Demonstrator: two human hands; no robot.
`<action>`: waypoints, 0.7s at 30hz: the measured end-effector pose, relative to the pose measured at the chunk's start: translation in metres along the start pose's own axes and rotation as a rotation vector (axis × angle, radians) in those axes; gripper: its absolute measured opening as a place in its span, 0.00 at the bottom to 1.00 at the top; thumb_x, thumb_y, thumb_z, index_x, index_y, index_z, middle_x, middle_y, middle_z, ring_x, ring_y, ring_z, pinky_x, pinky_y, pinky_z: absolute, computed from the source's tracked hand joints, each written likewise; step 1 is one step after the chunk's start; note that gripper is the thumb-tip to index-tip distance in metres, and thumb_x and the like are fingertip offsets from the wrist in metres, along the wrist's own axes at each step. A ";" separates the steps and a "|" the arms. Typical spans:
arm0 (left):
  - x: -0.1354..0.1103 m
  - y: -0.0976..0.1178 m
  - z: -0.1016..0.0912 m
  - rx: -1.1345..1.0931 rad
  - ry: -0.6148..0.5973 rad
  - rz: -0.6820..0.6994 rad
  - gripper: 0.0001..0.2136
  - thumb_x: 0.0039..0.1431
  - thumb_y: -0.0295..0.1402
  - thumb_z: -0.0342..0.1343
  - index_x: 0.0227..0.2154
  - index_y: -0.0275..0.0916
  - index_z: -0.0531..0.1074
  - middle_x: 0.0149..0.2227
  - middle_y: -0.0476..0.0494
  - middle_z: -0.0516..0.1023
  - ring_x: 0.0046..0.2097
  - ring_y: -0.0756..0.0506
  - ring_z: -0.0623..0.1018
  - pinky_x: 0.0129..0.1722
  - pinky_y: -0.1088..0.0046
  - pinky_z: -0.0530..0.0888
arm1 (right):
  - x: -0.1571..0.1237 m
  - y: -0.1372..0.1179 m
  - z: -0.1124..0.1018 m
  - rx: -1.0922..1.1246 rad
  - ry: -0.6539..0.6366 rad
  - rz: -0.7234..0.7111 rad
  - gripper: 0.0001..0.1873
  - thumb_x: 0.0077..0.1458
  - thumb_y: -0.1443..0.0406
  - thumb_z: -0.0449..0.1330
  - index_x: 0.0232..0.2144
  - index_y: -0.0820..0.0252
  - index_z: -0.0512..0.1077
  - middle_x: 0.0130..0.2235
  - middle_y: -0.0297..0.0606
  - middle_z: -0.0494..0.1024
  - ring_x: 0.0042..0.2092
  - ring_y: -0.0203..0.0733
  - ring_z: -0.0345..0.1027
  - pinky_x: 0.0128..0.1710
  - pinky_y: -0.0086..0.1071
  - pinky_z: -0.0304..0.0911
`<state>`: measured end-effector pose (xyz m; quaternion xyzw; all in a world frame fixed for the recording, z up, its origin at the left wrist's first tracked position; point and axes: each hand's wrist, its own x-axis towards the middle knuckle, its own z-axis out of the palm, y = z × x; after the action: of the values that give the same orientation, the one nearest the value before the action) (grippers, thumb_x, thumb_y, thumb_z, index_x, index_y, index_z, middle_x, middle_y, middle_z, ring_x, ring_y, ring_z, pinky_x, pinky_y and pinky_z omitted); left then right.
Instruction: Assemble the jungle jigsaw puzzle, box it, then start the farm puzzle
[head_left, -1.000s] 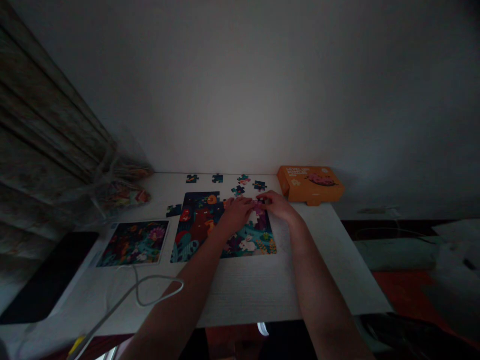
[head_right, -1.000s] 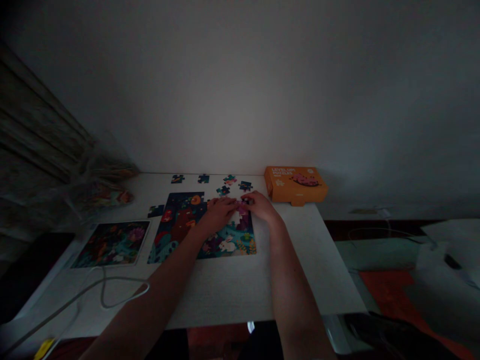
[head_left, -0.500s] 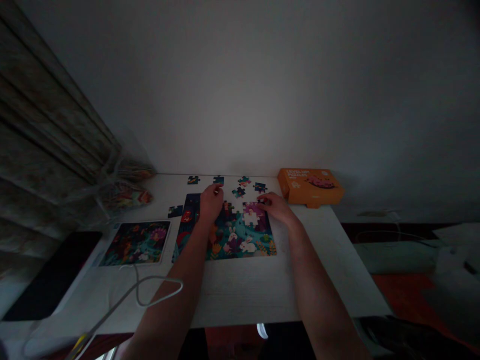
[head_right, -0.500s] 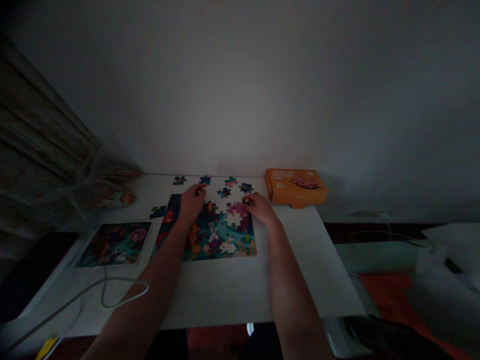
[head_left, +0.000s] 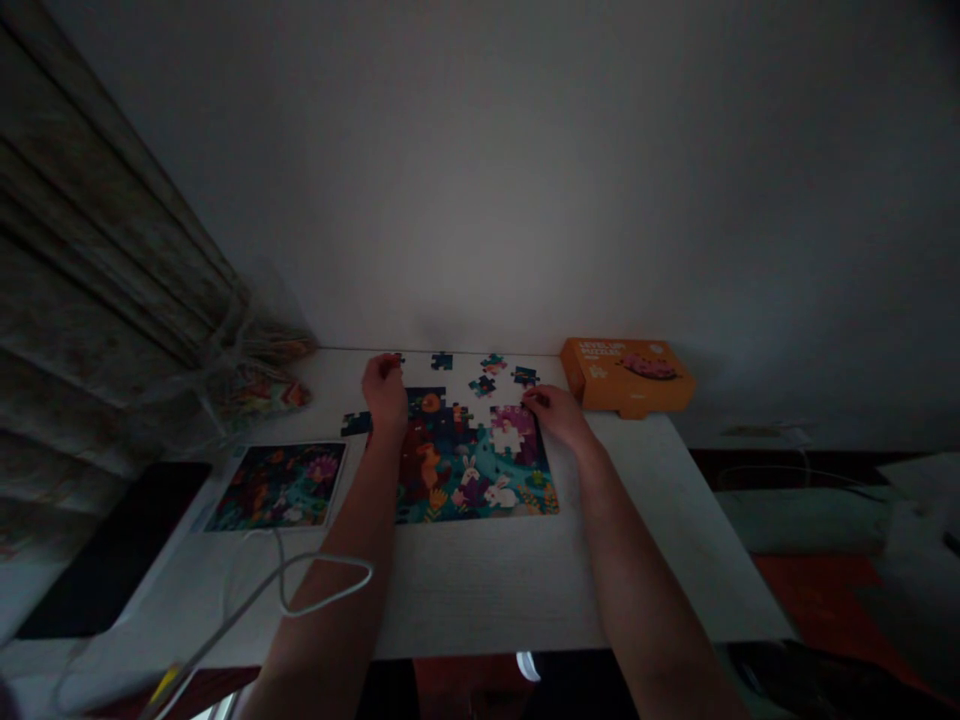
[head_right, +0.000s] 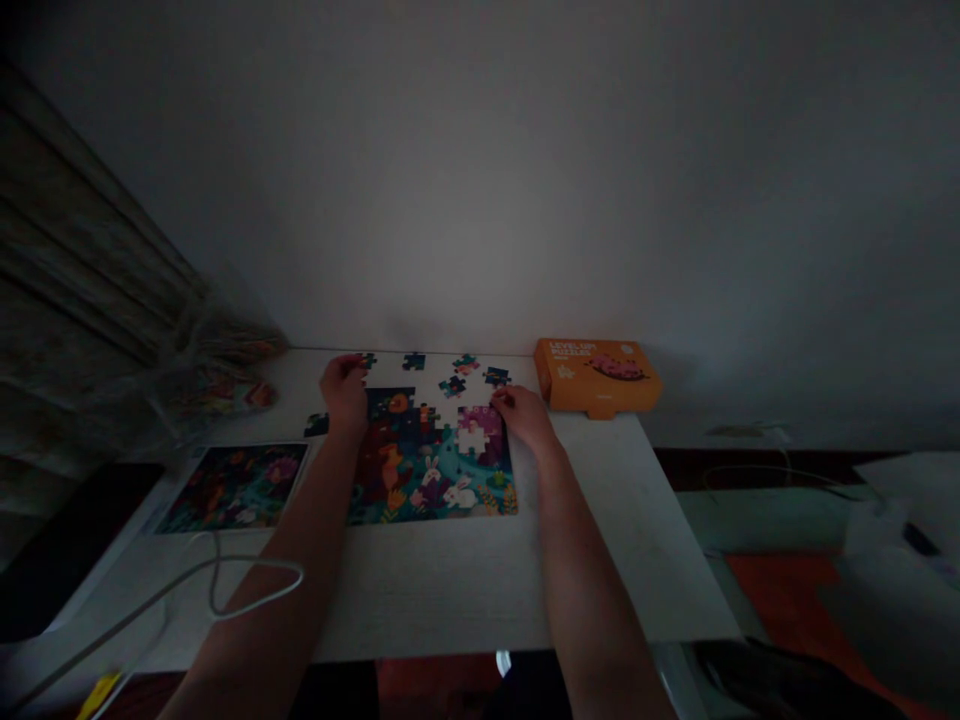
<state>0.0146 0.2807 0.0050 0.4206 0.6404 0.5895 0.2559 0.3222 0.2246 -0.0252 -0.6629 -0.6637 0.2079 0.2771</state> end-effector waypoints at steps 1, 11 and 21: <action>-0.007 0.002 0.003 0.077 -0.105 0.067 0.09 0.52 0.25 0.52 0.35 0.40 0.72 0.36 0.45 0.77 0.41 0.45 0.77 0.46 0.67 0.75 | 0.000 0.000 0.000 -0.002 -0.004 0.002 0.09 0.61 0.62 0.62 0.39 0.55 0.82 0.36 0.40 0.82 0.37 0.45 0.74 0.41 0.35 0.64; -0.069 0.009 0.026 0.595 -0.590 0.470 0.18 0.58 0.25 0.56 0.51 0.38 0.76 0.62 0.30 0.71 0.65 0.34 0.70 0.67 0.52 0.65 | 0.000 0.004 0.000 0.027 -0.027 -0.006 0.10 0.61 0.62 0.61 0.40 0.57 0.81 0.37 0.41 0.82 0.38 0.45 0.74 0.40 0.34 0.64; -0.038 0.026 -0.023 1.026 -0.415 -0.079 0.29 0.65 0.40 0.52 0.68 0.41 0.61 0.75 0.29 0.48 0.75 0.28 0.48 0.63 0.28 0.58 | 0.000 0.002 0.003 -0.043 -0.022 0.018 0.11 0.63 0.61 0.60 0.42 0.57 0.81 0.38 0.41 0.83 0.38 0.44 0.75 0.38 0.33 0.63</action>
<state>0.0216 0.2349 0.0281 0.5745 0.7968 0.0966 0.1608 0.3216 0.2249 -0.0286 -0.6725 -0.6649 0.2035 0.2534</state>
